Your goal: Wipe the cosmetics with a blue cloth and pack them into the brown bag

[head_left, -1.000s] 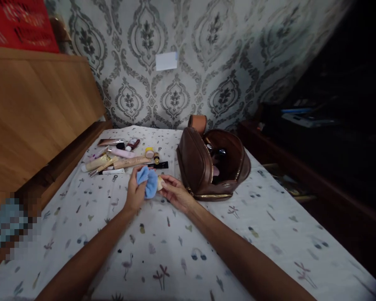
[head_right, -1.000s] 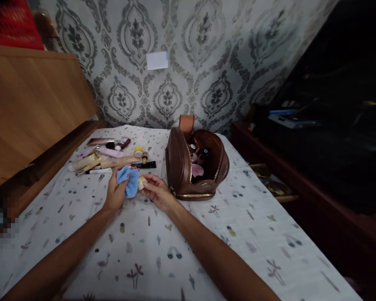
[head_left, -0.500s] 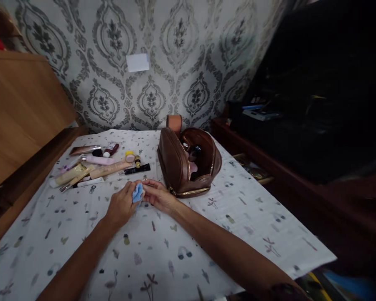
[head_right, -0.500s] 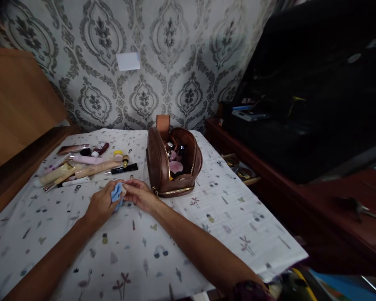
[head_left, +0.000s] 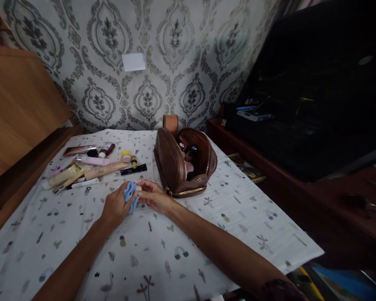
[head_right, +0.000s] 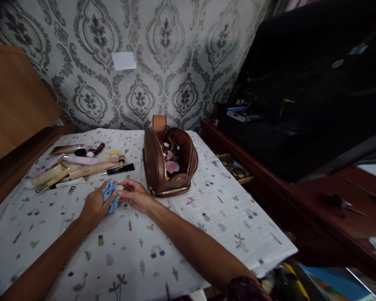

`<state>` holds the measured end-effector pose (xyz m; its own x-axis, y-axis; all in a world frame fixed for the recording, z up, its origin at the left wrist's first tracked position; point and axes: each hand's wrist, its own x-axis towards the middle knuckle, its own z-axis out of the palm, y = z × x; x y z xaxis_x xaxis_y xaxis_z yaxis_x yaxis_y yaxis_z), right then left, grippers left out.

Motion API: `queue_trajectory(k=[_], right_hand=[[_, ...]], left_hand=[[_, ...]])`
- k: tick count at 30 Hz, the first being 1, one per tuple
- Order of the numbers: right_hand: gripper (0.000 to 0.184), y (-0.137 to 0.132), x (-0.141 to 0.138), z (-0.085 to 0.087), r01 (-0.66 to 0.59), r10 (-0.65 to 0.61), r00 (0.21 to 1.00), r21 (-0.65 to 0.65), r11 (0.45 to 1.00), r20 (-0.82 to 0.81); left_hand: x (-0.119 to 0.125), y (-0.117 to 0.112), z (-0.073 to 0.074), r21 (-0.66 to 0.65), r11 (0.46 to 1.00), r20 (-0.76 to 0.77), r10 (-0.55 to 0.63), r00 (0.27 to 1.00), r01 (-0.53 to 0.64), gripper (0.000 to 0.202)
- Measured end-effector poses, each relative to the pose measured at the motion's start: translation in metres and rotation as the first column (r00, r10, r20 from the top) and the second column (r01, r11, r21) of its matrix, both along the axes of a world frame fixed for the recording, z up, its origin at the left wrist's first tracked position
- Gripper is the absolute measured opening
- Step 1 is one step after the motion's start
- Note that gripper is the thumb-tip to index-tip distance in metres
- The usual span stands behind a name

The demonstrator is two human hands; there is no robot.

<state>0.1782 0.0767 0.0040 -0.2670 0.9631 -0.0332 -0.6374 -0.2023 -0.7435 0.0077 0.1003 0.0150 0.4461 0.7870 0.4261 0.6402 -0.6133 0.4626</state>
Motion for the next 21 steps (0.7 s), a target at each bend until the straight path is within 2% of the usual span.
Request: queue_trajectory(k=[3, 8, 11, 14, 21], right_hand=[[0.047, 0.000, -0.001, 0.001, 0.009, -0.009, 1.000, 0.015, 1.000, 0.009], [0.050, 0.001, -0.003, -0.003, 0.020, -0.021, 0.999, 0.038, 0.999, 0.028], [0.051, 0.001, -0.003, -0.005, -0.008, 0.005, 0.998, 0.047, 0.999, 0.065], [0.054, 0.000, -0.003, -0.005, -0.029, 0.021, 0.993, 0.066, 0.997, 0.112], [0.059, -0.002, -0.004, -0.008, -0.009, -0.034, 0.966, 0.164, 0.986, 0.256]], left_hand=[[0.002, 0.000, 0.002, -0.079, 0.997, 0.098, 0.027, 0.995, -0.020, 0.047], [0.006, -0.003, 0.014, -0.230, 0.972, 0.227, 0.005, 0.974, 0.048, 0.042], [0.007, -0.002, 0.015, -0.290, 0.956, 0.286, 0.053, 0.957, 0.034, 0.042], [0.007, 0.002, 0.012, -0.323, 0.946, 0.354, 0.103, 0.929, 0.019, 0.040], [0.008, 0.005, 0.012, -0.388, 0.921, 0.460, 0.154, 0.874, 0.042, 0.034]])
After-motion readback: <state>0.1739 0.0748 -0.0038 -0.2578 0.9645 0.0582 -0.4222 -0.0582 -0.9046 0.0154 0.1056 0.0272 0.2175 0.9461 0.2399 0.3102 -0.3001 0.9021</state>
